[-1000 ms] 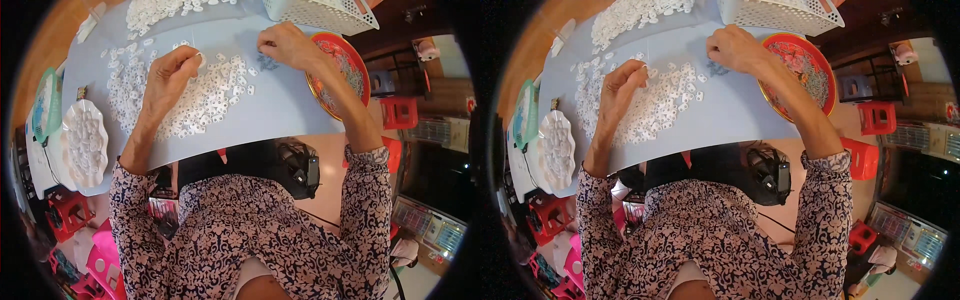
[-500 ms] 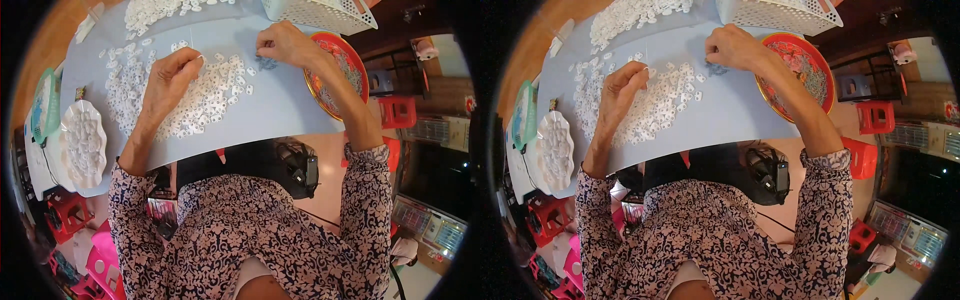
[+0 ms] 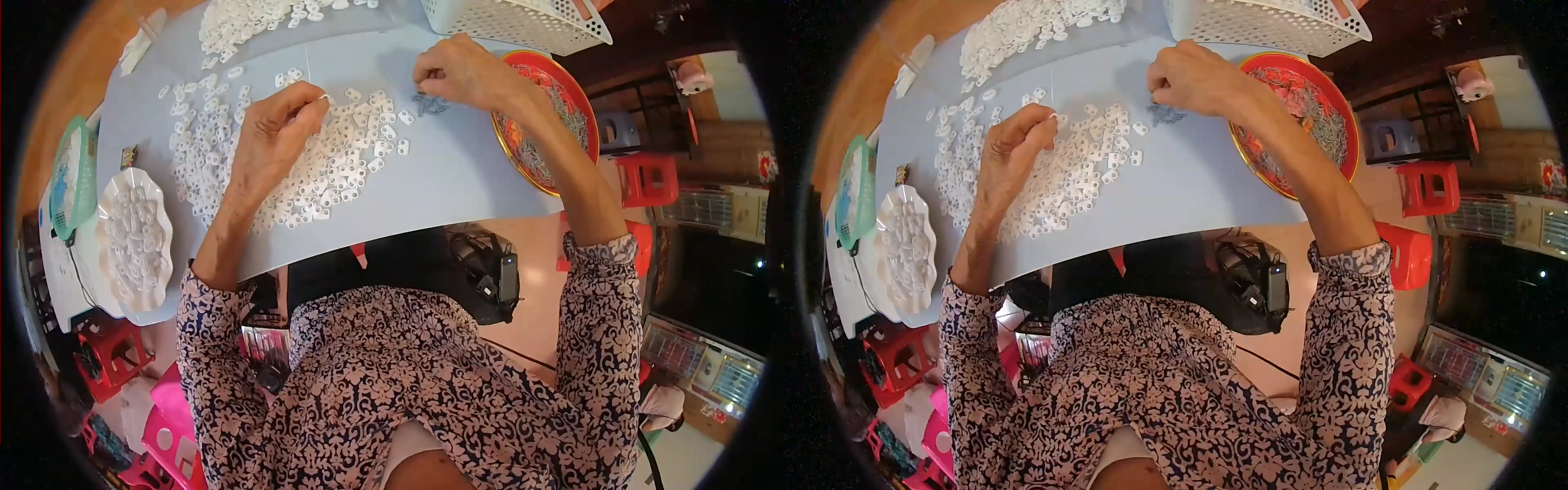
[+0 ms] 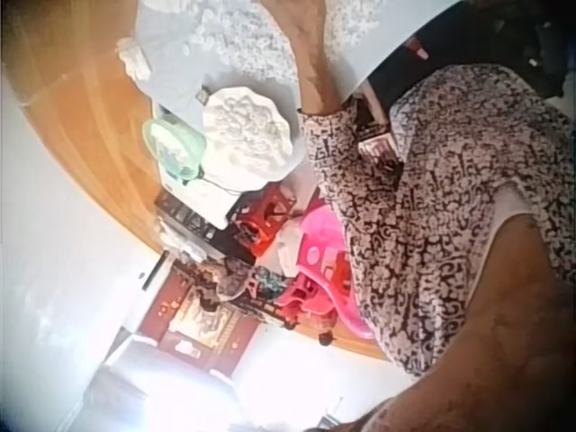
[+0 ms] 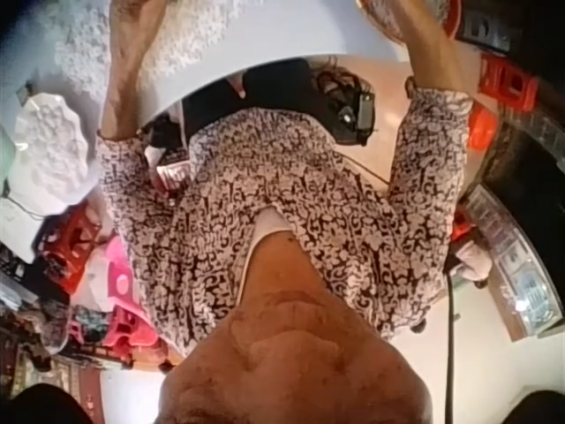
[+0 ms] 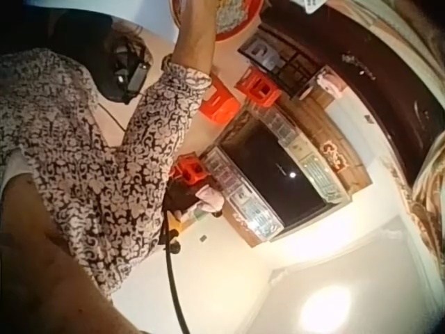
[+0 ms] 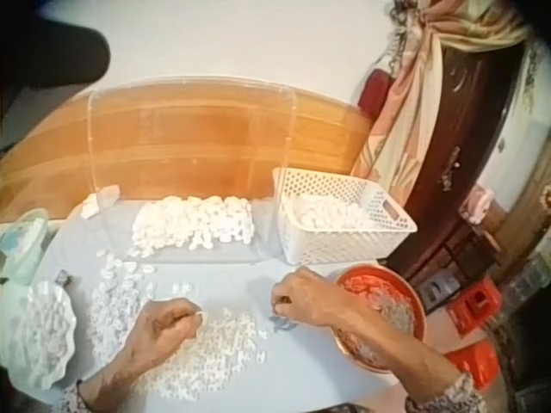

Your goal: Assembling small white plastic components by hand at a table.

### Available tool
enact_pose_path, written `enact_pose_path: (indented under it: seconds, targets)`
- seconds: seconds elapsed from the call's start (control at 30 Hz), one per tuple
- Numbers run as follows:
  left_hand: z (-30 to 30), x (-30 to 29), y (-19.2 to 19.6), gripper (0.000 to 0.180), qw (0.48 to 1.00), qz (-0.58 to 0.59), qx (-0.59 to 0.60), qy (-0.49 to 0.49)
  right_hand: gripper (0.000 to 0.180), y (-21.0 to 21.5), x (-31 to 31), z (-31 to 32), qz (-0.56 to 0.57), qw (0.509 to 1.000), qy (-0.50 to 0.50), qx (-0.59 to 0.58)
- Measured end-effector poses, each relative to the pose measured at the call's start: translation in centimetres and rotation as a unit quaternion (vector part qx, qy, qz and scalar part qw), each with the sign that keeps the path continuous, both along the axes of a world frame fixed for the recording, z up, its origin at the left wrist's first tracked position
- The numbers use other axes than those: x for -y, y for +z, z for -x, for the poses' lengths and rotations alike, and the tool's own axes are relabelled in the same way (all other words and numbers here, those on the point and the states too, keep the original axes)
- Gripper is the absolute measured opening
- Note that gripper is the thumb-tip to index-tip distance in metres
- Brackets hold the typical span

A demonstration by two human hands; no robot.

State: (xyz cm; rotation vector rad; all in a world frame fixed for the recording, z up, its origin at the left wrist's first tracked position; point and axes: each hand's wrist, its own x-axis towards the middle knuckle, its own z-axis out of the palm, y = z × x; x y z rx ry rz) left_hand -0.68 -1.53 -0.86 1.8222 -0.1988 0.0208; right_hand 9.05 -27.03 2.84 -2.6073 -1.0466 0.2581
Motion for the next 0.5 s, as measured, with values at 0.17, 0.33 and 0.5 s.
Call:
enact_pose_path:
  seconds: [0.17, 0.33, 0.5]
  targets:
    - [0.10, 0.13, 0.21, 0.014, 1.000, -0.002, -0.004, 0.003, 0.009, 0.32, -0.45, 0.48, 0.026, 1.000, -0.008, 0.012]
    - [0.04, 0.18, 0.01, 0.014, 1.000, 0.006, -0.004, 0.004, 0.009, 0.24, -0.45, 0.28, 0.038, 0.999, -0.016, 0.014]
    - [0.08, 0.20, 0.13, 0.014, 1.000, -0.012, -0.005, 0.000, 0.009, 0.19, -0.19, 0.30, 0.015, 1.000, -0.002, 0.003]
